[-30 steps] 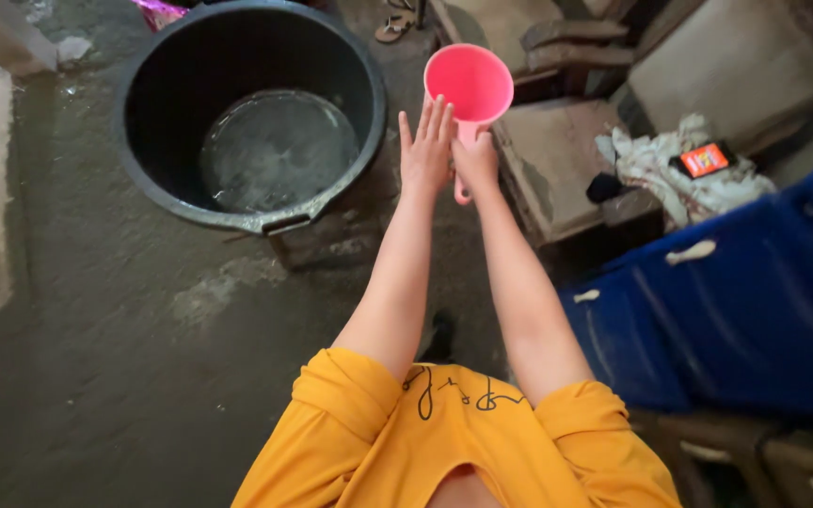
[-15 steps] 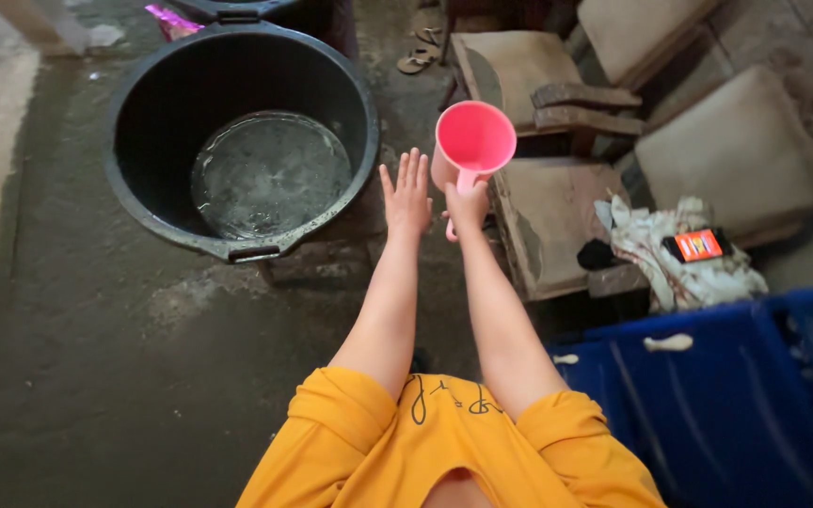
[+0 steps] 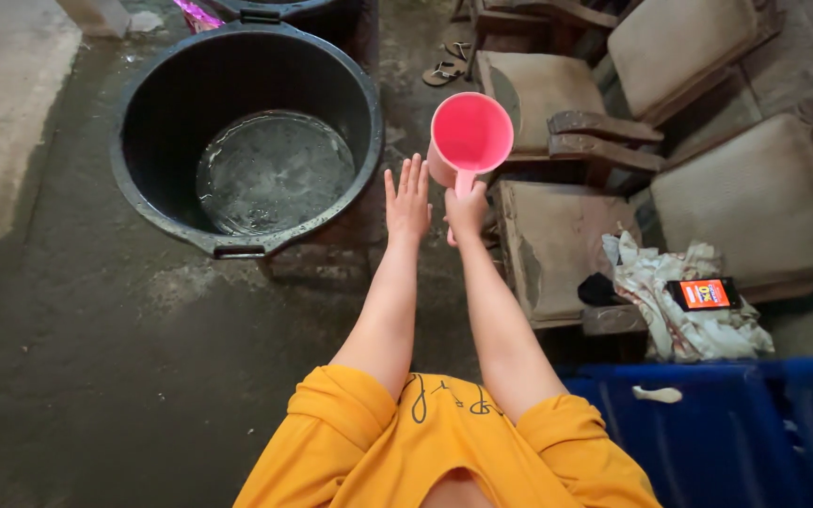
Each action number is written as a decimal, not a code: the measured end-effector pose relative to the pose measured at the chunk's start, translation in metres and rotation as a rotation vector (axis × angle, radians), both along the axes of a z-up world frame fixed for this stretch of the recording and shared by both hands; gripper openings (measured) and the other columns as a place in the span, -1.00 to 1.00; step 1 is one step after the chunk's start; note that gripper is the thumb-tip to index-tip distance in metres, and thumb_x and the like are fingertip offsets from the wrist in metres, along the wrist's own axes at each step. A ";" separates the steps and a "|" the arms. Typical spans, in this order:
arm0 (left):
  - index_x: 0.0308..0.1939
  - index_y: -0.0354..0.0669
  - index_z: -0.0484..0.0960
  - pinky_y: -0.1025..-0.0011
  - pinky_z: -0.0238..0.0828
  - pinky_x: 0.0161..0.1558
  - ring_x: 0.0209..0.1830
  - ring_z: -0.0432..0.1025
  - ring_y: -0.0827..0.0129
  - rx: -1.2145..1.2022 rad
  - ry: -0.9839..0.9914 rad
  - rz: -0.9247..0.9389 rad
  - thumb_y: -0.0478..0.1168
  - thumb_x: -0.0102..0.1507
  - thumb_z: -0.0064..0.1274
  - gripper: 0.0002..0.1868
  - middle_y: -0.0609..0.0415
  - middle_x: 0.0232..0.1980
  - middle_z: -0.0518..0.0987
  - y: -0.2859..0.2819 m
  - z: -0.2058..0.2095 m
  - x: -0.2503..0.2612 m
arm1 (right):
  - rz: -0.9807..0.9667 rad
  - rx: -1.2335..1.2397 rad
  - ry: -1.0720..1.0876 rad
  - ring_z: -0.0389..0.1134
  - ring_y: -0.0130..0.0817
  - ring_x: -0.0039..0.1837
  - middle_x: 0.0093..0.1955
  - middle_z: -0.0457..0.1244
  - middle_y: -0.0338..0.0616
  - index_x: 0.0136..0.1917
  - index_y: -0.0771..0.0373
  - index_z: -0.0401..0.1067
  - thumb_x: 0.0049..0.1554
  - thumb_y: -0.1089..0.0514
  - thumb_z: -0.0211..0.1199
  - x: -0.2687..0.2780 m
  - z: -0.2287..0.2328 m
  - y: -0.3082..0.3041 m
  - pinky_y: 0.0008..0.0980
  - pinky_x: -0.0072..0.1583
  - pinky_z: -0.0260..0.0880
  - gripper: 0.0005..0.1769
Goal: The recorder walks toward a bucket on the ground and picks it up with both hands.
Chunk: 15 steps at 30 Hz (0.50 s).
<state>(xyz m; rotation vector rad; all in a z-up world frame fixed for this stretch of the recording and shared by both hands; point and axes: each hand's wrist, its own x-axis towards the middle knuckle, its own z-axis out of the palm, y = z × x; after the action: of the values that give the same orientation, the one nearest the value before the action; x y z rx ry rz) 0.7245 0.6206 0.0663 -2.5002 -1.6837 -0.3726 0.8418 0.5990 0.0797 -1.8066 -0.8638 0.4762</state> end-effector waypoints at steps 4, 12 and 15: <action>0.65 -0.11 -0.08 -0.08 -0.44 0.62 0.73 -0.29 0.23 0.013 -0.022 -0.004 0.08 0.20 0.21 0.09 0.04 0.73 -0.18 -0.001 -0.002 0.006 | 0.013 0.021 0.013 0.44 -0.08 -0.42 -0.22 0.38 0.15 0.11 0.38 0.28 0.01 0.13 0.29 0.011 -0.004 -0.001 -0.16 -0.37 0.49 -0.55; 0.65 -0.15 -0.12 0.08 -0.41 0.63 0.73 -0.27 0.22 -0.002 -0.065 -0.004 0.04 0.18 0.24 0.13 0.02 0.73 -0.18 0.000 -0.005 0.009 | -0.008 -0.017 -0.046 0.44 -0.10 -0.42 -0.21 0.39 0.15 0.08 0.38 0.30 0.02 0.12 0.29 0.020 -0.007 0.001 -0.16 -0.33 0.49 -0.58; 0.65 -0.14 -0.12 0.07 -0.41 0.63 0.72 -0.27 0.21 0.013 -0.054 0.004 0.05 0.18 0.23 0.13 0.01 0.73 -0.18 0.002 -0.007 0.006 | -0.005 -0.082 -0.014 0.44 -0.08 -0.42 -0.22 0.39 0.15 0.10 0.37 0.29 0.04 0.10 0.28 0.011 0.014 -0.004 -0.15 -0.31 0.48 -0.56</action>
<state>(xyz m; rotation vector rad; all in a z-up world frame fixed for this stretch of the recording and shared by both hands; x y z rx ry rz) 0.7306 0.6230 0.0591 -2.4986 -1.7000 -0.4524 0.8529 0.5955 0.0941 -1.8882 -0.8599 0.5030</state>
